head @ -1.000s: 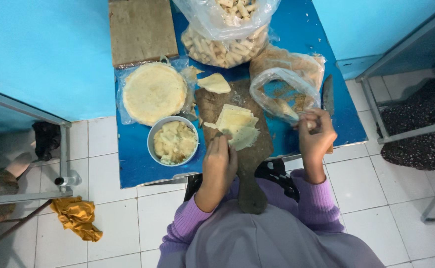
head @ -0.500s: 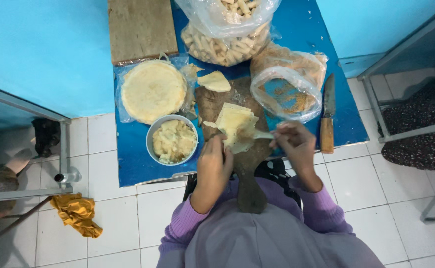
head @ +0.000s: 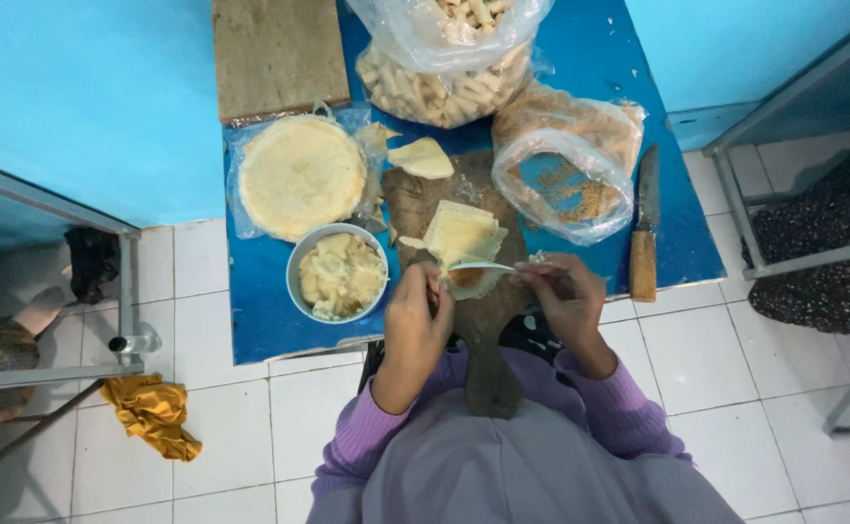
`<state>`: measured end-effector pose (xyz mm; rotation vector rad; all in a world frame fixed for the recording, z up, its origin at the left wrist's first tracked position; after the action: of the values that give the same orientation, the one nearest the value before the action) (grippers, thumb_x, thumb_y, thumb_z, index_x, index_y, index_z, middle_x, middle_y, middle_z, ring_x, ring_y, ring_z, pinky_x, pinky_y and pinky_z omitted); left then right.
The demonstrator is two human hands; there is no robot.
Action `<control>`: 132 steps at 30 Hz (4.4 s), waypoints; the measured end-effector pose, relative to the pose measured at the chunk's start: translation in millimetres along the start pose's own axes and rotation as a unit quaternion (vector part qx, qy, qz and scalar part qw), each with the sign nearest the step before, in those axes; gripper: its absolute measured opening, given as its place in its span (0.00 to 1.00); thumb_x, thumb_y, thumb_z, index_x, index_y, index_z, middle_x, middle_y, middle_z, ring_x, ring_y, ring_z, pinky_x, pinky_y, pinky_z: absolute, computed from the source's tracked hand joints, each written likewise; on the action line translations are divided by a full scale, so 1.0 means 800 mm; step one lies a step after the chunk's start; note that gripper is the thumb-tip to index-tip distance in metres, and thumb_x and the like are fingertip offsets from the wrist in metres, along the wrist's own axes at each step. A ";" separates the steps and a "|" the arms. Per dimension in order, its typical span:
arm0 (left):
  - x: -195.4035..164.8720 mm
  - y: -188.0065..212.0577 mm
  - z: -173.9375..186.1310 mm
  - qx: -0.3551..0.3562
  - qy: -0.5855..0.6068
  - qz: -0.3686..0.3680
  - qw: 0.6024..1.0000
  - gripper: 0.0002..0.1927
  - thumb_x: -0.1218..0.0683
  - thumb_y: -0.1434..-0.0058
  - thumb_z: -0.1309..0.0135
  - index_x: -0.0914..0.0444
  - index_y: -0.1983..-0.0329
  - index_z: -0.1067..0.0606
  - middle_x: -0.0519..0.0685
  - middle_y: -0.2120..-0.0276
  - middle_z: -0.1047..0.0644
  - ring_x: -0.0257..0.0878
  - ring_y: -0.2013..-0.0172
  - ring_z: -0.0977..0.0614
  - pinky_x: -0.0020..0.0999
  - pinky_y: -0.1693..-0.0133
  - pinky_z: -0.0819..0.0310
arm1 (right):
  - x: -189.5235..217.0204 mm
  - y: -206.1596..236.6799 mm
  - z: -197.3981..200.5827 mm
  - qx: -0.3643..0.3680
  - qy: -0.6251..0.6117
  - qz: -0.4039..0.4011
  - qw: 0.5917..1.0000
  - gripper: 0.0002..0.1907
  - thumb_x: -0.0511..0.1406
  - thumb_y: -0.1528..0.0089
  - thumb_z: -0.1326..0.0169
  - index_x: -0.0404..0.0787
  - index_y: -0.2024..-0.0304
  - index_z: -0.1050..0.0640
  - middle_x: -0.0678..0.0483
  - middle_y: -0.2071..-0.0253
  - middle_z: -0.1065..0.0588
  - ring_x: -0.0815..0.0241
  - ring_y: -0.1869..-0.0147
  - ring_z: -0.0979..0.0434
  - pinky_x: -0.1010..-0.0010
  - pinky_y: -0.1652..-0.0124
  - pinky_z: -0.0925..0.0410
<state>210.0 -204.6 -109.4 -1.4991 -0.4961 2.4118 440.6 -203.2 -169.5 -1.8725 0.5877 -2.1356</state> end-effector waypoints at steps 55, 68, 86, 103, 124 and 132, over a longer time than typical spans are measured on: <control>-0.002 0.001 -0.012 0.035 -0.016 -0.090 0.995 0.16 0.68 0.40 0.46 0.71 0.49 0.28 0.62 0.57 0.27 0.59 0.55 0.25 0.48 0.53 0.29 | 0.050 -0.007 -0.071 0.053 0.277 0.180 0.943 0.25 0.23 0.42 0.38 0.37 0.45 0.30 0.42 0.48 0.27 0.42 0.47 0.23 0.60 0.51 0.26; -0.011 -0.001 -0.002 0.037 -0.037 -0.119 0.992 0.13 0.66 0.43 0.41 0.70 0.53 0.24 0.57 0.54 0.25 0.56 0.54 0.24 0.45 0.52 0.27 | 0.081 -0.032 -0.042 0.192 0.207 0.169 0.944 0.19 0.26 0.41 0.37 0.34 0.49 0.27 0.43 0.54 0.23 0.42 0.50 0.19 0.59 0.54 0.25; -0.007 -0.007 0.005 0.069 -0.071 -0.180 0.979 0.13 0.66 0.43 0.42 0.69 0.53 0.23 0.55 0.57 0.26 0.53 0.57 0.25 0.43 0.54 0.28 | 0.062 -0.057 -0.033 0.243 0.150 0.126 0.950 0.19 0.28 0.45 0.35 0.35 0.52 0.23 0.44 0.54 0.21 0.46 0.50 0.18 0.65 0.53 0.26; -0.006 -0.017 0.005 0.061 -0.093 -0.154 0.982 0.15 0.68 0.46 0.44 0.70 0.54 0.23 0.57 0.57 0.26 0.56 0.55 0.25 0.45 0.53 0.28 | 0.061 -0.060 -0.053 0.171 0.228 0.205 0.936 0.19 0.26 0.42 0.38 0.43 0.50 0.27 0.45 0.57 0.22 0.44 0.51 0.19 0.61 0.52 0.26; -0.003 -0.021 0.004 0.026 -0.093 -0.128 0.987 0.10 0.66 0.44 0.45 0.67 0.59 0.23 0.56 0.59 0.25 0.55 0.57 0.25 0.45 0.55 0.29 | 0.057 -0.081 -0.057 0.216 0.277 0.252 0.902 0.25 0.27 0.44 0.39 0.41 0.44 0.26 0.48 0.56 0.22 0.43 0.49 0.23 0.54 0.48 0.32; 0.008 -0.023 -0.003 0.030 -0.104 -0.098 0.989 0.05 0.64 0.39 0.46 0.67 0.60 0.23 0.57 0.59 0.25 0.56 0.57 0.25 0.46 0.55 0.28 | 0.064 -0.080 -0.062 0.204 0.257 0.265 0.907 0.22 0.30 0.42 0.37 0.40 0.46 0.25 0.54 0.59 0.22 0.51 0.51 0.23 0.55 0.47 0.35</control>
<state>210.1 -184.9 -107.8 -1.1235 -0.5796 2.4143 389.6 -161.5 -99.8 -0.8051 0.5975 -2.1358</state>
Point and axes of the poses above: each hand's wrist, its own y-axis away from the middle knuckle, its own z-axis out of the back of the hand, x = y × z, the point moved 2 cm from there along -y, towards the middle knuckle
